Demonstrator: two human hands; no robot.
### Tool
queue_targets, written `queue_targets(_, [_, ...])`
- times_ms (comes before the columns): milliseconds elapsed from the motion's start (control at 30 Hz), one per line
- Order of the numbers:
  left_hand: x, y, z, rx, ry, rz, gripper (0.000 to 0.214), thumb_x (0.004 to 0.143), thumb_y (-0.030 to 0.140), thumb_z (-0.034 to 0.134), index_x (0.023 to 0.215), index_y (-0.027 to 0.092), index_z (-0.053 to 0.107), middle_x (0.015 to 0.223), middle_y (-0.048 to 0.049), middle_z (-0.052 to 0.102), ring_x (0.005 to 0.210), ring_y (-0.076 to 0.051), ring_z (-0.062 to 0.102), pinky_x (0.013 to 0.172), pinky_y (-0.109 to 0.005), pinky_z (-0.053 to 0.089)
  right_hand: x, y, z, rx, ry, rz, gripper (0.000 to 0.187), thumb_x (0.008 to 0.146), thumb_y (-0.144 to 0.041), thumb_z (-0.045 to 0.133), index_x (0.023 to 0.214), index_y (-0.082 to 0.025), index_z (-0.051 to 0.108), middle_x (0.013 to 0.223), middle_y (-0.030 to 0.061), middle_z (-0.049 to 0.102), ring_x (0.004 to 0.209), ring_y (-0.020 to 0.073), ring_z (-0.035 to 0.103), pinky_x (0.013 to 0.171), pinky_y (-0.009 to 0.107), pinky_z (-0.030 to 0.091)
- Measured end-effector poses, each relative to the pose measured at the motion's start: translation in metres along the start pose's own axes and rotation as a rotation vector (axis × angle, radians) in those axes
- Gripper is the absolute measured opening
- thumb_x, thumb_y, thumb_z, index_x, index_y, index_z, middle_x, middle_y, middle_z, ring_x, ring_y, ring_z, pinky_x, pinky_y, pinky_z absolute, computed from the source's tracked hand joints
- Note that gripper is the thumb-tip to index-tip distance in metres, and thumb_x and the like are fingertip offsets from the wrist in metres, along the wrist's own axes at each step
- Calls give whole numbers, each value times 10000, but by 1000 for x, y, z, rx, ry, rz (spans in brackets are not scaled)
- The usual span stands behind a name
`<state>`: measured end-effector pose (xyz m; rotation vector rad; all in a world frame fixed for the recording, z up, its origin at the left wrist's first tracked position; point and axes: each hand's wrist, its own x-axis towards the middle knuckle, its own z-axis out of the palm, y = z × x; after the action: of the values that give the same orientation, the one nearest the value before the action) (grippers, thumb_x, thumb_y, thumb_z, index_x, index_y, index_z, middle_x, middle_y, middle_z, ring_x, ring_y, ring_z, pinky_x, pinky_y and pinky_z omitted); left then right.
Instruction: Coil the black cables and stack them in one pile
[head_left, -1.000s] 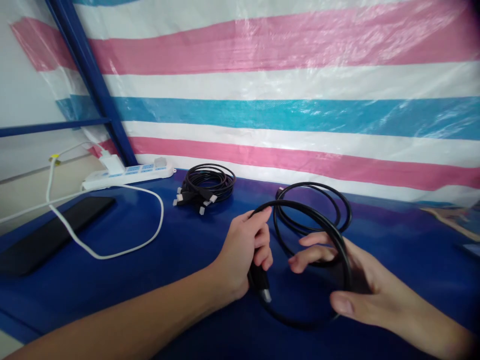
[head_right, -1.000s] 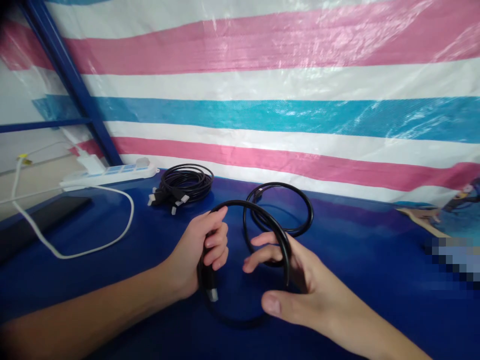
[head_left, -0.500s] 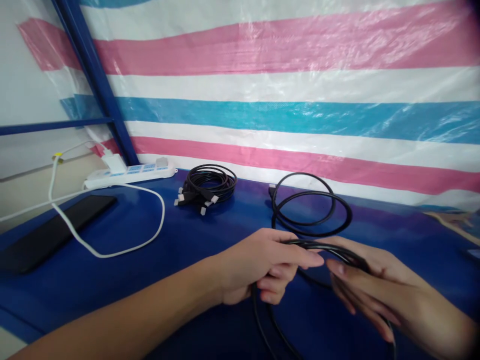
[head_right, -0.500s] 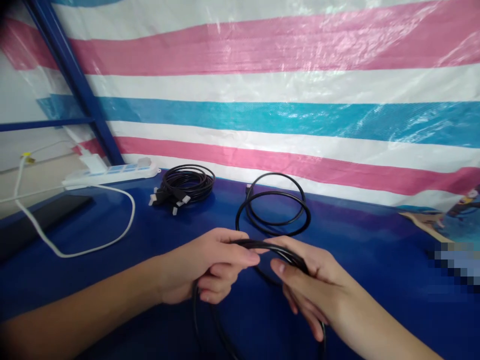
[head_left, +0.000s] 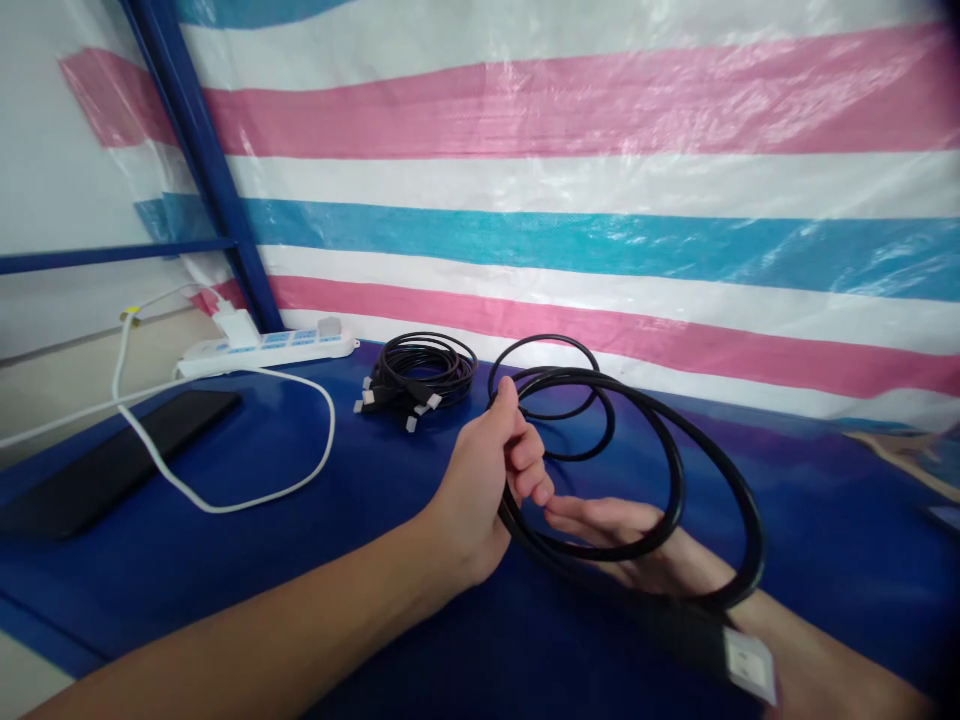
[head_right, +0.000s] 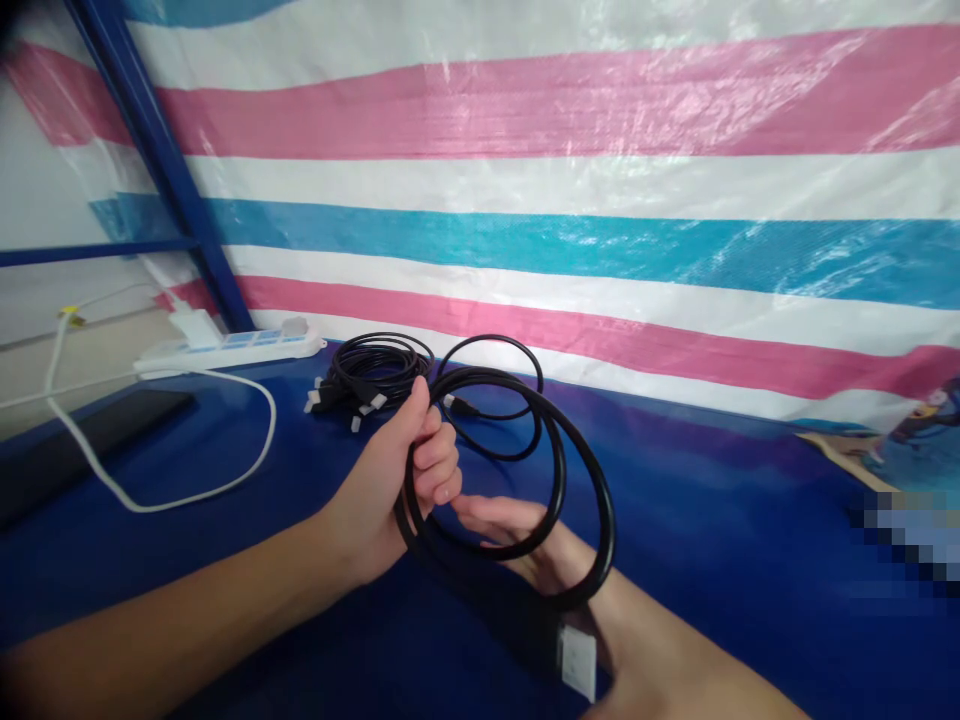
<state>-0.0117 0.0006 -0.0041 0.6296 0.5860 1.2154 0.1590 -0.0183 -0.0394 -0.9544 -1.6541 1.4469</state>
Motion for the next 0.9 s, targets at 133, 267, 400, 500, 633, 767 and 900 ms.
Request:
queue_targets(133, [-2, -12, 7, 31, 41, -2, 522, 822, 619, 478, 588, 175, 338, 466, 75, 350, 406, -44, 371, 468, -182, 356, 14, -4, 7, -75, 177, 48, 343, 817, -517, 569, 1101, -347, 659, 1108, 73, 661, 1141, 302, 573, 887, 484, 505])
queue_targets(267, [-3, -29, 9, 198, -4, -67, 546, 834, 637, 431, 575, 157, 407, 475, 43, 404, 456, -54, 396, 503, -190, 343, 5, -11, 6, -113, 219, -26, 228, 716, -510, 695, 821, -310, 721, 1074, 66, 660, 1166, 323, 534, 1004, 483, 416])
queue_targets(400, [4, -25, -2, 362, -165, -21, 468, 821, 563, 508, 596, 155, 460, 571, 23, 464, 544, -88, 479, 566, -229, 415, -14, -13, 3, 92, 219, -95, 410, 800, -538, 584, 504, -253, 584, 875, 71, 669, 1147, 302, 517, 1058, 470, 357])
queue_targets(500, [8, -18, -12, 708, -296, 60, 370, 818, 469, 540, 621, 159, 503, 628, 11, 514, 566, -102, 490, 553, -236, 400, -18, -13, -3, 248, 180, -2, 481, 860, -480, 514, 446, -240, 466, 476, 24, 487, 681, 225, 588, 927, 439, 472])
queue_targets(633, [8, -18, -20, 1173, -214, 353, 147, 819, 302, 551, 736, 183, 571, 679, 22, 573, 642, -111, 516, 612, -235, 370, -13, -14, -12, 347, 230, 181, 529, 788, -481, 617, 394, -227, 372, 355, -49, 197, 377, 117, 288, 650, 345, 505])
queue_targets(767, [9, -20, -18, 1210, -120, 582, 164, 796, 189, 538, 958, 198, 564, 988, -35, 613, 936, -164, 565, 824, -276, 411, -10, -18, -18, 397, 258, 263, 430, 723, -427, 704, 440, -215, 459, 369, -84, 143, 373, 77, 122, 446, 264, 362])
queue_targets(900, [12, -20, -19, 1185, -15, 569, 427, 723, 173, 618, 1134, 200, 508, 1186, -77, 544, 1110, -213, 503, 934, -342, 381, -11, -21, -19, 381, 206, 296, 374, 741, -415, 691, 487, -211, 506, 364, -98, 149, 379, 72, 113, 455, 253, 343])
